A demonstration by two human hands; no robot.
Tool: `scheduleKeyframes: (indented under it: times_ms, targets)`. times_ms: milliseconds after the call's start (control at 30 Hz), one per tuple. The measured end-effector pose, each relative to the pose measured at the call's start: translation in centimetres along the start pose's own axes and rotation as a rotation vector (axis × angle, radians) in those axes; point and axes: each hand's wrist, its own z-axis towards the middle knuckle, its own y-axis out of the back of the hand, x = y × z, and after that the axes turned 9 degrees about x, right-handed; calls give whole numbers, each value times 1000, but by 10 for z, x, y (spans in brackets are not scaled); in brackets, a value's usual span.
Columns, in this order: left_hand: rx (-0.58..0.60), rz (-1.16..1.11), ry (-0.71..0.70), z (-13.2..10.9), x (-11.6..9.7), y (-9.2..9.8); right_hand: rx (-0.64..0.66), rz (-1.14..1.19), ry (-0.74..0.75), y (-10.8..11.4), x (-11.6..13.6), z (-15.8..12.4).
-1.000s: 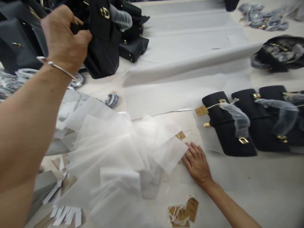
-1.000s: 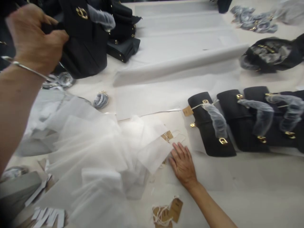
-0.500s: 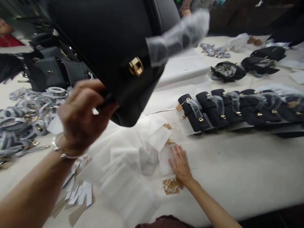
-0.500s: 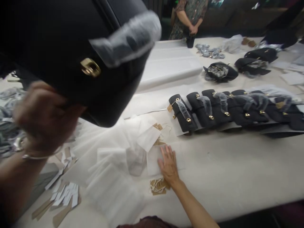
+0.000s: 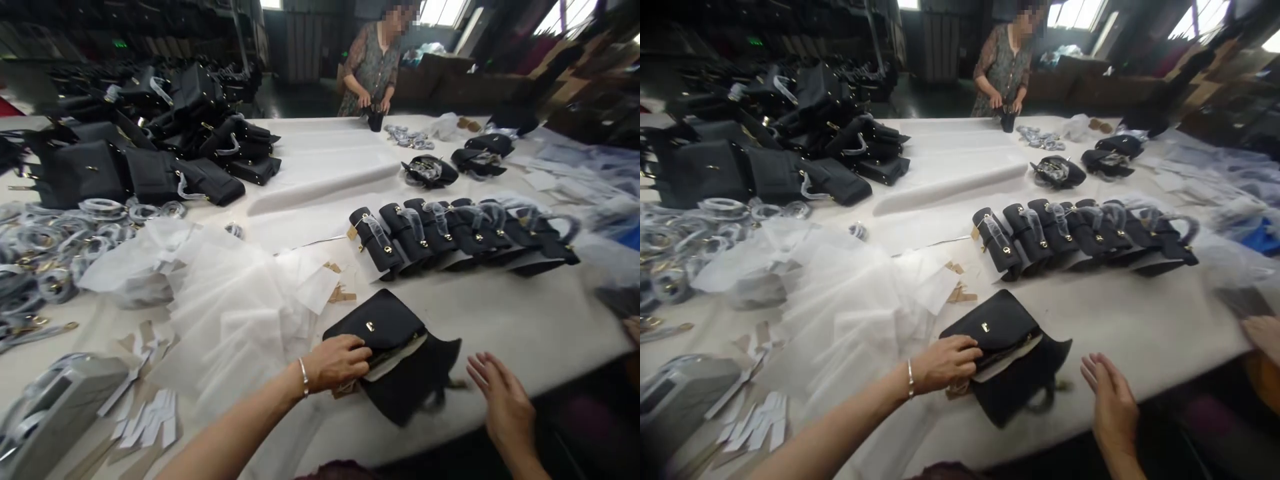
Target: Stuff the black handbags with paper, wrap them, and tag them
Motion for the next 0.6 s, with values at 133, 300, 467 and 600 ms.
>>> scheduleKeyframes:
  times_ms: [133, 300, 467, 600]
  targets:
    - [-12, -100, 134, 15, -15, -3, 85, -397, 315, -9, 22, -24]
    - [-12, -56, 605, 28, -26, 15, 703, -729, 912, -37, 28, -37]
    - [-146, -138, 885, 35, -9, 27, 613, -789, 788, -60, 24, -31]
    - [-33, -199, 933, 41, 10, 34, 239, -696, 620, -72, 28, -17]
